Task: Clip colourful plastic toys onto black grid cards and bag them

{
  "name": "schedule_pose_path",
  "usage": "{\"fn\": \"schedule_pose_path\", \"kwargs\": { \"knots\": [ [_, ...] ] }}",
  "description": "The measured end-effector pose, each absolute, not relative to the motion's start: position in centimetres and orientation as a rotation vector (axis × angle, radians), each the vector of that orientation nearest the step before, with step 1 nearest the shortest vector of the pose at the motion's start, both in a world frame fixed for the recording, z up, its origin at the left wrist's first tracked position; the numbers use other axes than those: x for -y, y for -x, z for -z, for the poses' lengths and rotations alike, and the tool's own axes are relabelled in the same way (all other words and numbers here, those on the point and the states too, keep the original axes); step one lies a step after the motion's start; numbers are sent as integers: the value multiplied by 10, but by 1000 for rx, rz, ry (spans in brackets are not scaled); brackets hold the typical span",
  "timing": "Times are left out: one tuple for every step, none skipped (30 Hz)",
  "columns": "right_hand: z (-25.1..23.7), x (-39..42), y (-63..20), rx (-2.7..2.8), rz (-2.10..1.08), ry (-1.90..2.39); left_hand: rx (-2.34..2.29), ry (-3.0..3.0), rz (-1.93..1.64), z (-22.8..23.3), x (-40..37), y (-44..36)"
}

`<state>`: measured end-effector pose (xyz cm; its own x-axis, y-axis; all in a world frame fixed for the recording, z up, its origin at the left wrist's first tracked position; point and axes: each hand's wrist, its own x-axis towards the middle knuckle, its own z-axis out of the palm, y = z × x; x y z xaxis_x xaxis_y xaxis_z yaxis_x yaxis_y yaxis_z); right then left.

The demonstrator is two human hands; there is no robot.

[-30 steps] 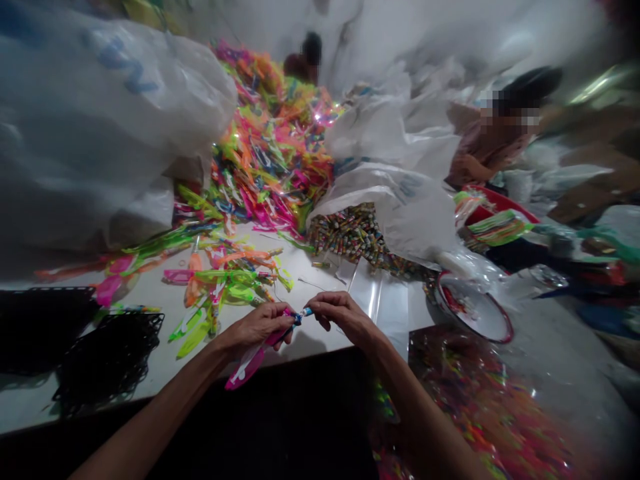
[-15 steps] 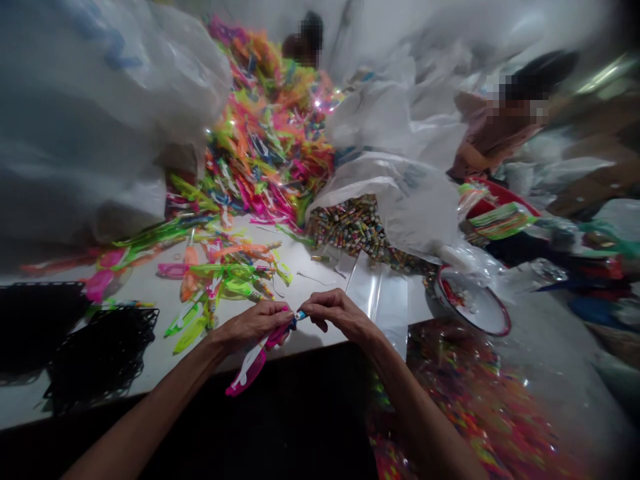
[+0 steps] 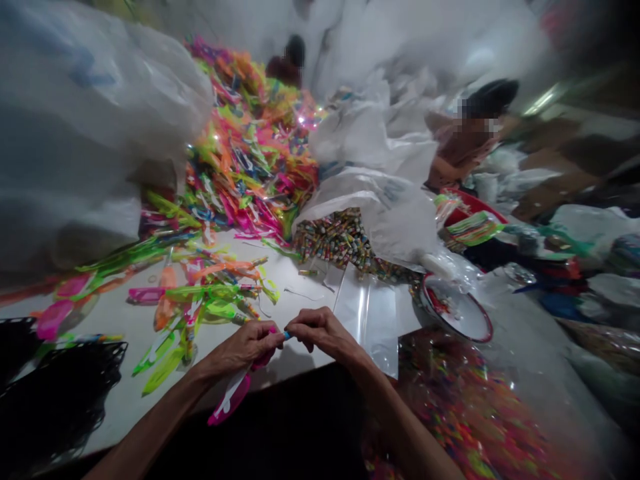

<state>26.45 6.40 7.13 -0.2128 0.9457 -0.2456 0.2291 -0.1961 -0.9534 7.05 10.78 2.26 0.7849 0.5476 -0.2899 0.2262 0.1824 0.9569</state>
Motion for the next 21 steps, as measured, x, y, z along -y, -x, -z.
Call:
{"fn": "schedule_pose_path", "kwargs": {
  "knots": [
    [-71,-65,-264,1435,-1453,1399,-685,-1401,-257,-21,-108,-71],
    [-71,-67,-264,1437,-1449,1385,-687,-1404,-263,-21,-109,-71],
    [-72,-68,-263,1438,-1447,1369,-691,-1406,-270,-20,-110,-72],
    [-73,-69,-262,1438,-1444,1356,-694,-1409,-278,-20,-112,-72],
    [-74,-71,-261,1439,-1439,1349,-698,-1412,-287,-20,-114,-72],
    [-75,-72,-259,1441,-1425,1350,-702,-1418,-299,-21,-117,-71],
    [-75,-75,-258,1441,-1407,1357,-706,-1427,-311,-23,-120,-71],
    [-74,-78,-256,1432,-1388,1363,-712,-1441,-327,-26,-124,-71],
    [-72,-82,-256,1420,-1381,1366,-723,-1460,-351,-30,-128,-70],
    [-68,-87,-256,1403,-1386,1363,-738,-1482,-384,-34,-133,-69],
    [-63,-94,-257,1379,-1402,1352,-762,-1502,-430,-39,-139,-68],
    [-58,-102,-259,1348,-1419,1339,-795,-1515,-491,-45,-145,-66],
    [-53,-110,-262,1323,-1428,1335,-836,-1519,-566,-51,-150,-64],
    [-48,-119,-266,1320,-1405,1356,-886,-1512,-655,-57,-156,-61],
    [-44,-128,-270,1352,-1328,1415,-938,-1495,-747,-62,-160,-57],
    [-41,-136,-275,1423,-1195,1511,-986,-1472,-834,-66,-163,-54],
    [-39,-144,-280,1525,-1014,1636,-1028,-1444,-906,-69,-165,-50],
    [-38,-150,-285,1634,-808,1777,-1059,-1413,-957,-70,-166,-47],
    [-37,-155,-289,1742,-609,1917,-1080,-1376,-982,-71,-165,-45],
    [-37,-159,-293,1830,-448,2040,-1091,-1335,-980,-70,-162,-44],
    [-37,-162,-296,1897,-350,2137,-1093,-1292,-956,-68,-158,-44]
  ]
}}
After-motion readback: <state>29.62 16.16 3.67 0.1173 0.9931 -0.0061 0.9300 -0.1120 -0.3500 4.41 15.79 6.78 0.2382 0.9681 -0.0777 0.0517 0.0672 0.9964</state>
